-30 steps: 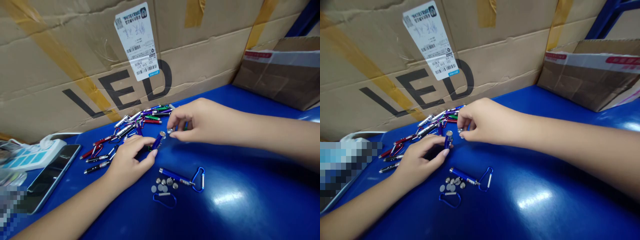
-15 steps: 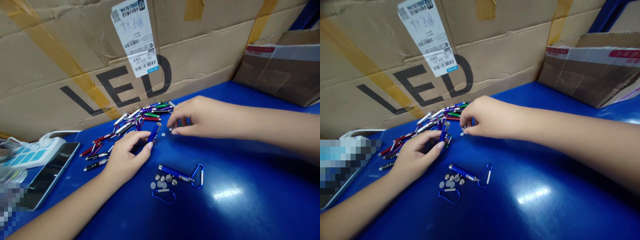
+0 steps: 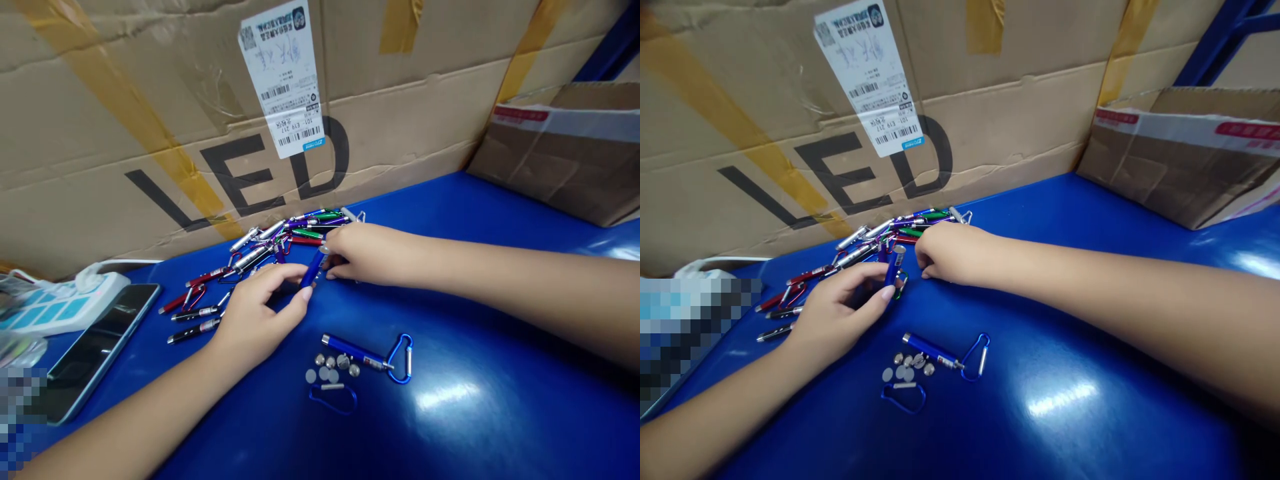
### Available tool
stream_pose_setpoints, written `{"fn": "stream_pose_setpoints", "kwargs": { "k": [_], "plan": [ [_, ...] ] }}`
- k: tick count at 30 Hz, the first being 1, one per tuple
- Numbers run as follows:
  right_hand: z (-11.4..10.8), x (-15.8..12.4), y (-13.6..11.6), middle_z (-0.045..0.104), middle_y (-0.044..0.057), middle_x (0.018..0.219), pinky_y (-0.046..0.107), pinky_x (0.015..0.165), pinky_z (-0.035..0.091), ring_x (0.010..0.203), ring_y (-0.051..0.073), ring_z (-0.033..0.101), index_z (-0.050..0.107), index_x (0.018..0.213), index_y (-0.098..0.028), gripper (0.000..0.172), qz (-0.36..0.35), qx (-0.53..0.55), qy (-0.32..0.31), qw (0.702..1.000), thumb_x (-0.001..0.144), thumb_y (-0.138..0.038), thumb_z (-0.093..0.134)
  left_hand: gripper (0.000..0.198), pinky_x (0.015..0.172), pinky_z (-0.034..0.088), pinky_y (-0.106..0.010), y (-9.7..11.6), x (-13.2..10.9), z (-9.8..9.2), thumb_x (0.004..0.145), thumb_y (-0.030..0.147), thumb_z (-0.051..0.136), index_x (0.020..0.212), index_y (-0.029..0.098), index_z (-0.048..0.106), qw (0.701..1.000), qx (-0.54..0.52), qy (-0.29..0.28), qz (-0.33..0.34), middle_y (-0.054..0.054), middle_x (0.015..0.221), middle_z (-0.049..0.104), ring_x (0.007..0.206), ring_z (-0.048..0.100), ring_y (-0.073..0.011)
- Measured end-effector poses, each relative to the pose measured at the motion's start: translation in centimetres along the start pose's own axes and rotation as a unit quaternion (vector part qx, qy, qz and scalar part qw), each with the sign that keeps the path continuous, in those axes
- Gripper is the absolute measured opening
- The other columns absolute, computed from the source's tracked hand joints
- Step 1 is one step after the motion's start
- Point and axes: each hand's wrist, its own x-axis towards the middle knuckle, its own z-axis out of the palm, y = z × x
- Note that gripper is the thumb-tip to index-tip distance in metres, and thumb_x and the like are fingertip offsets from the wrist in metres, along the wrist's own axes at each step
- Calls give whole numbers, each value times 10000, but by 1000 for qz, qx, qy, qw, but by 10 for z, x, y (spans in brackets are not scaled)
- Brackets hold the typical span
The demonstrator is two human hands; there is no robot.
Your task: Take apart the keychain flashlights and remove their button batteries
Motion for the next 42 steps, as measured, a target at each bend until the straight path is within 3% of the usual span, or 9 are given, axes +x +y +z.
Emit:
{"fn": "stream_pose_setpoints", "kwargs": {
  "k": [15, 18, 23, 29, 36, 42],
  "plan": [
    [-14, -9, -4, 697, 33, 771, 244, 615, 406, 680, 140, 594, 697, 821, -165, 135, 44, 73, -54, 995, 814, -177, 563, 182, 743, 560, -308, 1, -1, 2, 827, 272, 598, 980, 219, 681, 1000, 7, 7, 9, -20, 872, 730, 778, 673, -174],
    [-31, -22, 4, 691, 4, 771, 242, 591, 407, 648, 126, 585, 684, 861, -199, 145, 52, 113, -19, 992, 851, -292, 573, 175, 743, 558, -312, 0, -2, 1, 830, 271, 598, 977, 221, 680, 1000, 7, 7, 14, -19, 872, 730, 781, 671, -174],
    [-55, -40, 13, 666, -32, 747, 242, 580, 406, 633, 113, 571, 686, 920, -248, 303, 33, 174, 16, 984, 890, -496, 514, 176, 734, 550, -301, 1, 0, 1, 837, 260, 607, 993, 215, 675, 999, 8, 3, 43, -27, 883, 724, 787, 669, -169],
    [-48, -41, 2, 659, -48, 733, 231, 544, 383, 585, 91, 534, 690, 924, -261, 227, -6, 224, -22, 974, 861, -447, 576, 175, 752, 541, -315, 4, 0, 0, 848, 246, 597, 1000, 213, 677, 997, 17, -2, 69, -37, 896, 731, 800, 672, -177],
    [-43, -40, -8, 657, -46, 722, 226, 514, 375, 587, 88, 551, 643, 937, -236, 179, 4, 246, -7, 969, 824, -374, 638, 159, 762, 538, -320, 4, 0, 1, 845, 219, 602, 985, 214, 678, 996, 8, 5, 93, -37, 892, 731, 792, 673, -171],
    [-49, -43, -5, 657, -21, 718, 233, 508, 373, 566, 88, 553, 631, 923, -223, 233, 27, 238, 16, 971, 914, -412, 495, 172, 766, 545, -312, 3, 0, 1, 849, 228, 606, 1005, 207, 674, 996, 16, 5, 87, -38, 905, 731, 820, 676, -177]
  ]
}}
